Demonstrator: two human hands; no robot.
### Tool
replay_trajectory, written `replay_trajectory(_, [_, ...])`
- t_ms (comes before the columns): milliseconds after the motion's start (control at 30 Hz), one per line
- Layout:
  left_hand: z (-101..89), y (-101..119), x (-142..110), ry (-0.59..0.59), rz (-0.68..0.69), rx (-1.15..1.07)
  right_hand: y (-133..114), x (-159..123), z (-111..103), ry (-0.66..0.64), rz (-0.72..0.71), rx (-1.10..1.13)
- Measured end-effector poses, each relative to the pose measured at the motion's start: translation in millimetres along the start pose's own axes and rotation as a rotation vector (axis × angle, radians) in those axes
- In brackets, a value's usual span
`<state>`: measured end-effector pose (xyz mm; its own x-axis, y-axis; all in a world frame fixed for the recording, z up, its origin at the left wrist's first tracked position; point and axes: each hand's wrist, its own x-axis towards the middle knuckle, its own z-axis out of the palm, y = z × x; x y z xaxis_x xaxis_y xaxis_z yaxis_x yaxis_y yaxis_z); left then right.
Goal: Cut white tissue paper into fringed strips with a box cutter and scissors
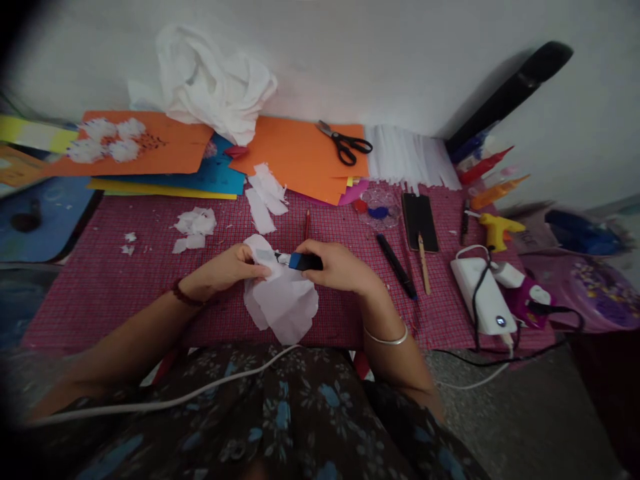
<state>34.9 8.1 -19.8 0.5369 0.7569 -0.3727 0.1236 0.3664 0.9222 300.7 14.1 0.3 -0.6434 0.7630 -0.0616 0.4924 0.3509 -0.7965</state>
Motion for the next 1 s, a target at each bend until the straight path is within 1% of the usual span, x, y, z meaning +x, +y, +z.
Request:
replay_trajectory(67, [5.9, -1, 0, 0.040, 0.050, 0.032, -2, 1, 3, 0.014, -0.004, 0.006])
replay_trajectory(167, [14.0, -5, 1, 0.140, 0.119, 0.105, -6, 3, 6, 0.047, -0.007, 0.021])
replay_trajectory(267, [18.7, -11, 3, 0.246, 0.137, 0.187, -10, 3, 7, 0.086, -0.025, 0.024])
replay_trajectory(333, [19.1, -12, 3, 0.271, 0.156, 0.180, -11, 3, 7, 0.103, -0.048, 0.019])
replay_trajectory(400, [16.9, -12, 3, 0.235, 0.197, 0.110, -12, 2, 7, 0.107, -0.071, 0.023])
replay_trajectory(433, [14.8, -11, 3, 0.185, 0.213, 0.059, -12, 2, 7, 0.107, -0.079, 0.026])
replay_trajectory(533, [6.4, -10, 3, -0.017, 0.230, -0.119, -12, 1, 7, 0.112, -0.081, 0.010])
replay_trajectory(567, [3.6, -10, 4, -0.053, 0.236, -0.171, -12, 1, 7, 0.117, -0.078, -0.004])
replay_trajectory(600, [1.4, -11, 4, -0.054, 0.247, -0.216, -11, 1, 6, 0.121, -0.075, -0.018])
replay_trajectory(633, [-0.4, -12, 5, -0.031, 0.258, -0.253, -11, 1, 6, 0.125, -0.074, -0.032])
replay_trajectory(733, [-2.0, -14, 7, 0.092, 0.264, -0.339, -11, 1, 6, 0.130, -0.064, -0.077])
replay_trajectory(800, [-1.2, -14, 8, 0.141, 0.251, -0.410, -12, 1, 6, 0.137, -0.048, -0.119])
replay_trajectory(900, [0.0, -11, 10, 0.165, 0.226, -0.501, -14, 1, 6, 0.153, -0.020, -0.186])
replay_trajectory(1000, [0.7, -10, 12, 0.191, 0.182, -0.516, -15, 1, 6, 0.156, 0.005, -0.223])
